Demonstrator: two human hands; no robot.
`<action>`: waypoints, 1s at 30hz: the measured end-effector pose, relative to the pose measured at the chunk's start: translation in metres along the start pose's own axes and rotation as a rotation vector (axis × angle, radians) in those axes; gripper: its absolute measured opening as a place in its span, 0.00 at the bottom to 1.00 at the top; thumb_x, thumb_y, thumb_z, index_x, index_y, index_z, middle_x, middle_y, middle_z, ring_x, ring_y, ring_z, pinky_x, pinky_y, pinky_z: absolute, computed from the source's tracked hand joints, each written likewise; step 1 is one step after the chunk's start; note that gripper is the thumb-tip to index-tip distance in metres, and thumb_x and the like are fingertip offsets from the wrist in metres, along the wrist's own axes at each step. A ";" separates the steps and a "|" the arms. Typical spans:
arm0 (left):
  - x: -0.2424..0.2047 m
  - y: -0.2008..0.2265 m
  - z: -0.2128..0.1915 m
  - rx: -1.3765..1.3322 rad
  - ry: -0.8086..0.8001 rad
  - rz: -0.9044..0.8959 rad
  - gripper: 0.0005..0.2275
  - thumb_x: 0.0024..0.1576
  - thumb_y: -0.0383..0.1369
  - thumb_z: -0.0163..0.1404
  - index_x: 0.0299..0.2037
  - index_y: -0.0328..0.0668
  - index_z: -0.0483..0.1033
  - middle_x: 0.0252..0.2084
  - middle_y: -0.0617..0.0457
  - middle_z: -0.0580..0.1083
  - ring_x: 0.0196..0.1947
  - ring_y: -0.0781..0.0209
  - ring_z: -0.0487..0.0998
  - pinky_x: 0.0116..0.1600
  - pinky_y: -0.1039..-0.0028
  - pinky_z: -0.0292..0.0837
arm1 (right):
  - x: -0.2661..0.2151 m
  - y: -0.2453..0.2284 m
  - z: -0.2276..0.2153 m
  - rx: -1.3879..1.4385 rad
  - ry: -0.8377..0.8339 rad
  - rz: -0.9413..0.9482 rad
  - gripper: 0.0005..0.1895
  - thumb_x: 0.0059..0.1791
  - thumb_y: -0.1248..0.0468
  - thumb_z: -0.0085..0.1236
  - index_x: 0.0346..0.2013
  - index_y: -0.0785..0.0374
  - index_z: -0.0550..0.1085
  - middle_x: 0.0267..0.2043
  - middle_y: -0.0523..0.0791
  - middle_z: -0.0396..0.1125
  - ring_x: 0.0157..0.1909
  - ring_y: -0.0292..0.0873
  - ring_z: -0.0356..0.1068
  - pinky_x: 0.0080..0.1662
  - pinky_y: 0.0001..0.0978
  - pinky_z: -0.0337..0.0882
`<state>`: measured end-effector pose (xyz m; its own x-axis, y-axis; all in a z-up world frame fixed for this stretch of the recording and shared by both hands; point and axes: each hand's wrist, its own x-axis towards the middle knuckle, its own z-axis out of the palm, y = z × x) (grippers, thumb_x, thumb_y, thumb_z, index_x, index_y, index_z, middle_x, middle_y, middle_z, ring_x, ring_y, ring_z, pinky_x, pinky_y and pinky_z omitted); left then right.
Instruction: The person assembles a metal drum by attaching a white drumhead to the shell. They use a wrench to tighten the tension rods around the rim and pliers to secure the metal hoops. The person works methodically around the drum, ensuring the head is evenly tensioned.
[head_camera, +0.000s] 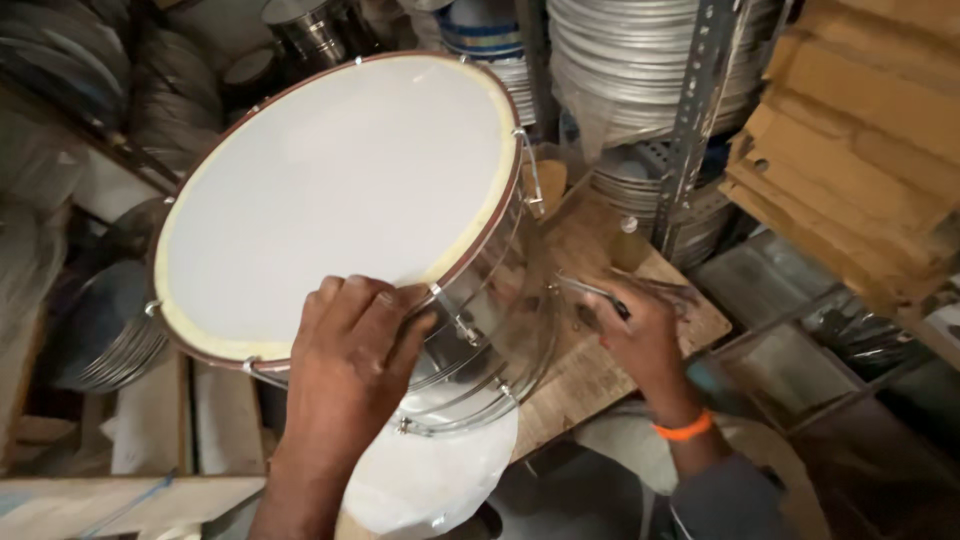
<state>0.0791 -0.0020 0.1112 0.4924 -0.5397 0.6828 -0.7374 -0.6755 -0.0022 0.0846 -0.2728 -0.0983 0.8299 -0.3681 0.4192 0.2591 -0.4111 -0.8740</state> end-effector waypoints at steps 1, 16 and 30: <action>0.000 -0.002 0.000 -0.045 0.002 -0.028 0.07 0.52 0.28 0.61 0.39 0.40 0.80 0.35 0.53 0.73 0.36 0.53 0.71 0.42 0.63 0.68 | -0.008 -0.008 -0.004 0.010 -0.008 0.083 0.09 0.50 0.67 0.62 0.43 0.68 0.80 0.28 0.44 0.71 0.25 0.34 0.68 0.30 0.27 0.67; -0.002 0.004 0.020 0.074 0.091 0.008 0.11 0.55 0.27 0.63 0.47 0.44 0.82 0.39 0.56 0.73 0.36 0.57 0.71 0.43 0.65 0.63 | 0.052 0.008 0.018 0.745 0.124 -0.061 0.07 0.60 0.65 0.48 0.49 0.66 0.65 0.44 0.46 0.71 0.43 0.36 0.74 0.44 0.27 0.75; -0.009 0.001 0.028 0.132 0.064 -0.048 0.10 0.54 0.28 0.63 0.45 0.45 0.83 0.38 0.58 0.73 0.37 0.59 0.71 0.45 0.65 0.62 | 0.062 0.008 0.042 0.085 0.215 -0.314 0.08 0.60 0.64 0.50 0.48 0.68 0.69 0.46 0.51 0.72 0.46 0.47 0.74 0.48 0.35 0.74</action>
<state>0.0869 -0.0117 0.0849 0.4919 -0.4752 0.7296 -0.6447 -0.7619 -0.0616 0.1586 -0.2641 -0.0900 0.5831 -0.4056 0.7039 0.5321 -0.4641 -0.7081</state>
